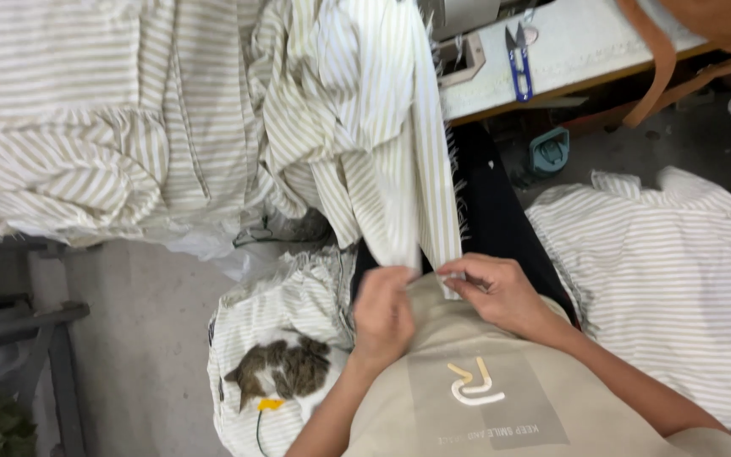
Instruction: Using an overlock sewing machine to join or finish the edges of striped fabric pieces.
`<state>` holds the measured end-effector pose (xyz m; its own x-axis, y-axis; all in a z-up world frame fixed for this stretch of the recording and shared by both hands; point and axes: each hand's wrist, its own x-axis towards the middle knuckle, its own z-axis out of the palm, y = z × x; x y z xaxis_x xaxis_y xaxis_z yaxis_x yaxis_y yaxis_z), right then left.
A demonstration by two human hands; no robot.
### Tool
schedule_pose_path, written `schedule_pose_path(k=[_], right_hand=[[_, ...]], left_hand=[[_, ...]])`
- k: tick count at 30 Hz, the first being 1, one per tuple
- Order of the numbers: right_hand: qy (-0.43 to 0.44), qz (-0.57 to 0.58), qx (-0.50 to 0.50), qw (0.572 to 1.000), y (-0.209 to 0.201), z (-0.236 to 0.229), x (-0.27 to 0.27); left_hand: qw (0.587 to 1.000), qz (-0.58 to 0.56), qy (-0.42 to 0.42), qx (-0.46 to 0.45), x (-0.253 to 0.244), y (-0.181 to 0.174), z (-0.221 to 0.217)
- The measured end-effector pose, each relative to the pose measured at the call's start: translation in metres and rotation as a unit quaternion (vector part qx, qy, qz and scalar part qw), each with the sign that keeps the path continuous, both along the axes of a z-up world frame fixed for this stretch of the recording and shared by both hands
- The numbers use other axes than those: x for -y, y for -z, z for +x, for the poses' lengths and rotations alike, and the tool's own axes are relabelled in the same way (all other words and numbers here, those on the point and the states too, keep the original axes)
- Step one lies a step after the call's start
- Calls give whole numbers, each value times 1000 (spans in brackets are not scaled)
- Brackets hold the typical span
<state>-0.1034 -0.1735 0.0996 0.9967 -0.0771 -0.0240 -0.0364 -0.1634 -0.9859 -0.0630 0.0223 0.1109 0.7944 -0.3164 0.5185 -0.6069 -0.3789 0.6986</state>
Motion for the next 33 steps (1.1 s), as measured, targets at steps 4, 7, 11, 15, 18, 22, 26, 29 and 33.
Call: schedule_pose_path(k=[4, 7, 11, 15, 18, 22, 26, 29, 33], right_hand=[[22, 69, -22, 997, 23, -23, 6], [88, 94, -92, 987, 20, -30, 8], [107, 135, -128, 977, 9, -36, 6], [83, 134, -119, 980, -1, -38, 7], [67, 105, -78, 989, -10, -39, 7], [59, 98, -48, 992, -8, -43, 8], [48, 115, -50, 991, -13, -46, 8], [28, 125, -51, 990, -16, -49, 9], [0, 135, -44, 990, -26, -49, 8]], left_hand=[[994, -24, 108, -1, 14, 18, -6], [986, -75, 150, 15, 22, 16, -7], [978, -107, 178, -10, 25, 8, -7], [975, -110, 192, 25, 30, 2, -12], [973, -131, 182, 56, 29, 8, -13], [972, -130, 177, 86, 30, 9, -19], [971, -118, 155, 137, 30, 8, -23], [969, -106, 144, 171, 31, 8, -26], [963, -94, 135, 216, 30, 12, -26]])
